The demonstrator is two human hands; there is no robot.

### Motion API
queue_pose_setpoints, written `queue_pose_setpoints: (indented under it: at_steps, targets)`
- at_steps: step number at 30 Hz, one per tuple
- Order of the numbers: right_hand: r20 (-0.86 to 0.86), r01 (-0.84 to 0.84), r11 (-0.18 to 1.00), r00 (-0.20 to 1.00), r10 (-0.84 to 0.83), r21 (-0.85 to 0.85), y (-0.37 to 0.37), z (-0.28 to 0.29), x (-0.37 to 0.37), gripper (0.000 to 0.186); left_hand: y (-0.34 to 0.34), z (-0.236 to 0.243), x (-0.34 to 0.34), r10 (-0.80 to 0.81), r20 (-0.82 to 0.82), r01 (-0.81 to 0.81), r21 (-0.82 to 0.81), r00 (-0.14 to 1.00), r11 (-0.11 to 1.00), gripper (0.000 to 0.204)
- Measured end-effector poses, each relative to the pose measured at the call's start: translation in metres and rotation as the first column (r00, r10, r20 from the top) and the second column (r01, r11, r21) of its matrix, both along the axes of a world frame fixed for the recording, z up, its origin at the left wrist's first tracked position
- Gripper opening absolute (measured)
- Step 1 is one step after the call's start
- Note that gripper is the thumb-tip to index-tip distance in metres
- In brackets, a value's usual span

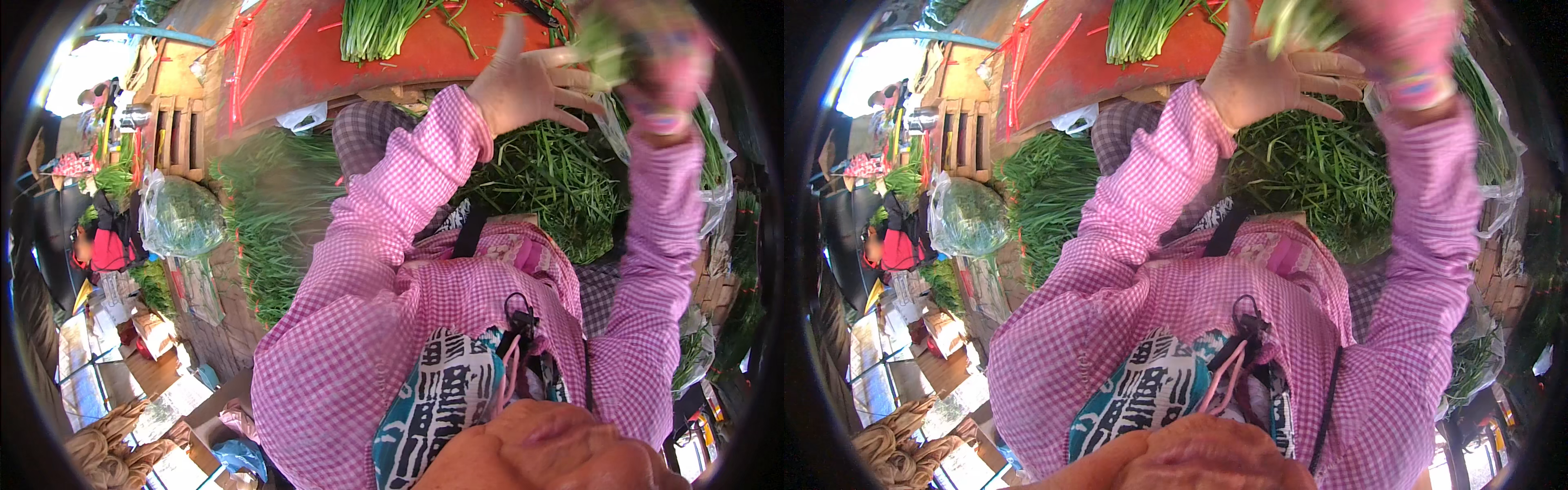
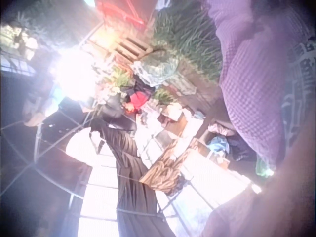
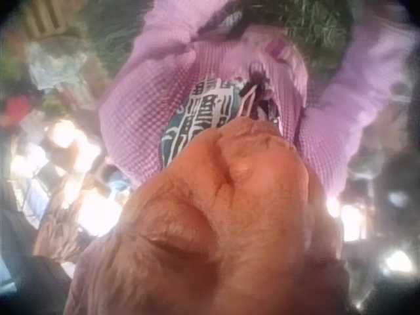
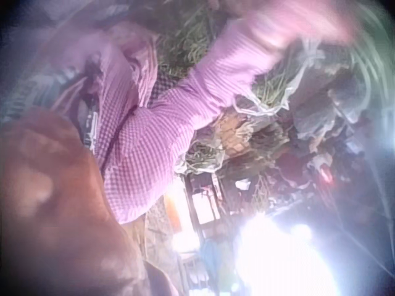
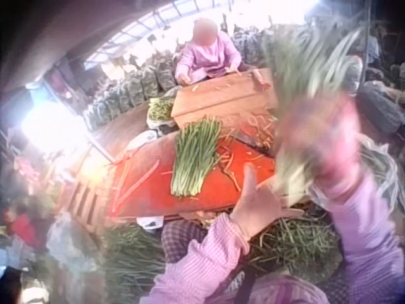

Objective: The person gathers green leafy vegetables, aligns them into a neat bunch, and ties them with a red rubber band. The person repeats this process to create multiple tied bundles.

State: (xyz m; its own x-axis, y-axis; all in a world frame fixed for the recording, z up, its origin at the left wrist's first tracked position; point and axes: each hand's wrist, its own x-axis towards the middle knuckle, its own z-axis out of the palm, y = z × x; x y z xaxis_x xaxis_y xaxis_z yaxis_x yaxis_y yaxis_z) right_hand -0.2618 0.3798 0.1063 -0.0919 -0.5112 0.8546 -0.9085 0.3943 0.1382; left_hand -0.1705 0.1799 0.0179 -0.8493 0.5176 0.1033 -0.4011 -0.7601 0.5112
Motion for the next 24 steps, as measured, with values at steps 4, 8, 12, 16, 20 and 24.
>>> queue_pose_setpoints:
  at_steps: [4,8,12,16,20,24]
  targets:
    - [0.282,-0.061,0.811,0.950,-0.131,0.582,-0.062,-0.092,0.053,0.061,-0.014,-0.069,-0.027,0.027,0.080,-0.038,0.131,0.996,0.991,0.081]
    - [0.524,-0.143,0.802,0.819,-0.232,0.580,-0.056,-0.118,0.084,0.067,-0.012,-0.110,-0.016,0.016,0.344,-0.054,0.103,0.939,0.993,0.069]
    - [0.605,-0.227,0.883,0.792,-0.078,0.411,-0.043,-0.093,0.084,0.066,-0.007,-0.098,-0.023,0.017,0.065,-0.014,-0.051,0.998,0.999,0.065]
    - [0.682,-0.274,0.923,0.731,0.017,0.271,-0.048,-0.095,0.077,0.041,-0.012,-0.090,-0.043,-0.444,0.143,0.328,0.485,0.885,0.810,0.077]
    - [0.970,-0.303,0.948,0.243,-0.020,0.096,-0.033,-0.122,0.098,0.024,0.003,-0.114,-0.019,0.146,0.413,-0.155,-0.011,0.899,0.988,0.084]
    - [0.905,0.366,0.896,-0.238,0.352,-0.252,-0.004,-0.136,0.118,0.021,0.008,-0.129,-0.007,0.151,0.205,-0.164,0.049,0.967,0.985,0.091]
